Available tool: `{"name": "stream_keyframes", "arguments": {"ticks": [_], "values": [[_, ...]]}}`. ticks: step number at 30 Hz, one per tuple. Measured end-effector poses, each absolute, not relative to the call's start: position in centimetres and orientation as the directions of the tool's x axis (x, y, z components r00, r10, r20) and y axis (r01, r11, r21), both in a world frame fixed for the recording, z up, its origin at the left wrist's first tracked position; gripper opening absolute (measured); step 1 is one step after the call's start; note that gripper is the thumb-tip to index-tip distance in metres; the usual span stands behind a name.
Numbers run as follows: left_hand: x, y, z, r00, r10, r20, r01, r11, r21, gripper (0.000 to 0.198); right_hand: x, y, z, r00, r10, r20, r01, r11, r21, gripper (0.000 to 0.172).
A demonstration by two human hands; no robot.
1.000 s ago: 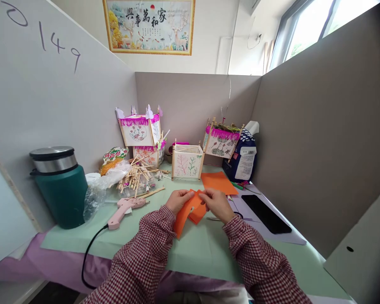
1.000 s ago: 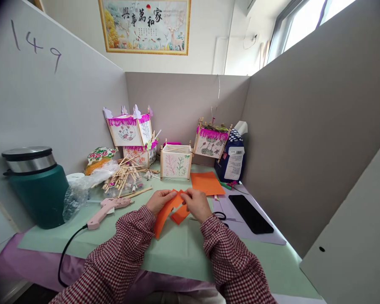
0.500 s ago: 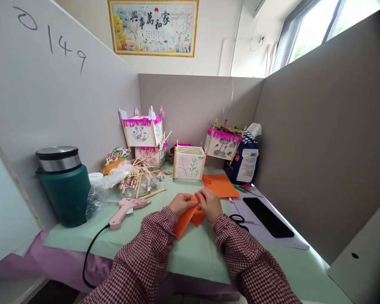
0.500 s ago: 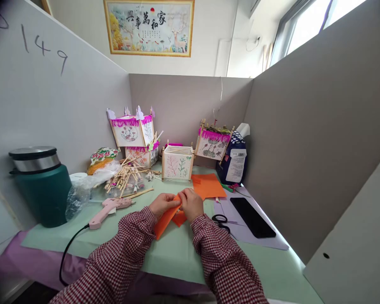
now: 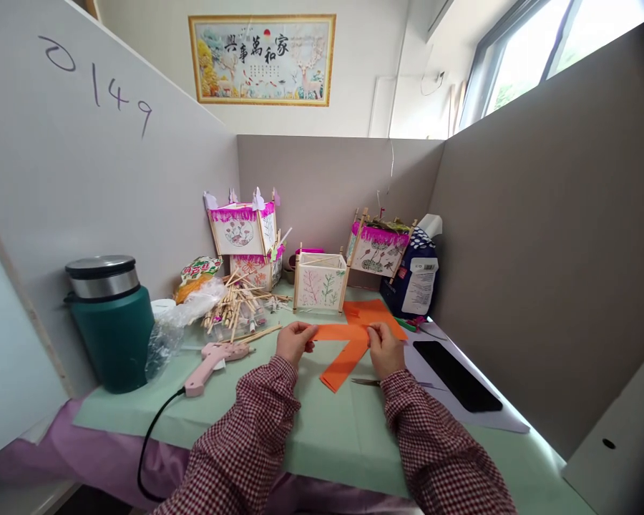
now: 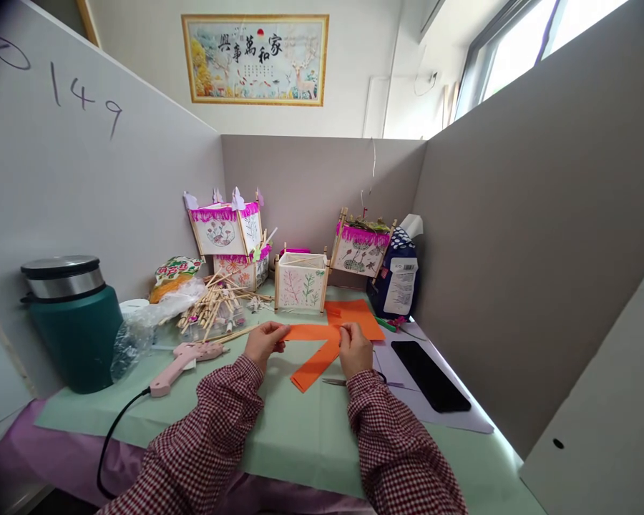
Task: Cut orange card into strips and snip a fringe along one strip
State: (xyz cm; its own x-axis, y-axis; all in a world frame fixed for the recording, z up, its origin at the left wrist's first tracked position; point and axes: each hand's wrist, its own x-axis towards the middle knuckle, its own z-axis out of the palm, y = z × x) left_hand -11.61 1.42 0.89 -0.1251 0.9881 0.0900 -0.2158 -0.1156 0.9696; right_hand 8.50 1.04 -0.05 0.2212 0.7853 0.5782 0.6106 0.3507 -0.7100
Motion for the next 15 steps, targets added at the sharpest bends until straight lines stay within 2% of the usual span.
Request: {"name": "stream_keyframes", "arguments": {"ticks": [3,5,8,10,13,15], "values": [[-11.6,1.4,1.0,-0.161,0.983,0.093,-0.341,-0.144,0.929,0.038,8.1,1.1,-0.6,0.338,0.773,0.537,0.527,0.317,-0.788,0.035],[-11.4,1.2,1.0,-0.042,0.998,0.053,-0.395,-0.066,0.916,0.041,7.7,1.3,-1.0,0.372,0.795,0.479,0.421,0.315,-0.850,0.036],[-10.8,1.0,0.8,0.193,0.981,0.005,-0.333,0.060,0.941,0.043,7.0,1.6,-1.7,0.333,0.854,0.401,0.228,0.340,-0.913,0.037],[-10.6,1.0,0.5,0.222,0.975,-0.019,-0.275,0.081,0.958,0.041,6.5,1.5,-1.7,0.264,0.888,0.377,0.180,0.338,-0.924,0.039],[-10.7,1.3,0.3,0.099,0.994,-0.044,-0.274,0.070,0.959,0.037,5.8,-0.4,0.4,0.209,0.872,0.442,0.378,0.345,-0.859,0.041],[-10.9,1.3,0.3,0.040,0.998,-0.046,-0.302,0.056,0.952,0.034,4.9,-3.6,3.2,0.181,0.791,0.584,0.555,0.408,-0.725,0.039]]}}
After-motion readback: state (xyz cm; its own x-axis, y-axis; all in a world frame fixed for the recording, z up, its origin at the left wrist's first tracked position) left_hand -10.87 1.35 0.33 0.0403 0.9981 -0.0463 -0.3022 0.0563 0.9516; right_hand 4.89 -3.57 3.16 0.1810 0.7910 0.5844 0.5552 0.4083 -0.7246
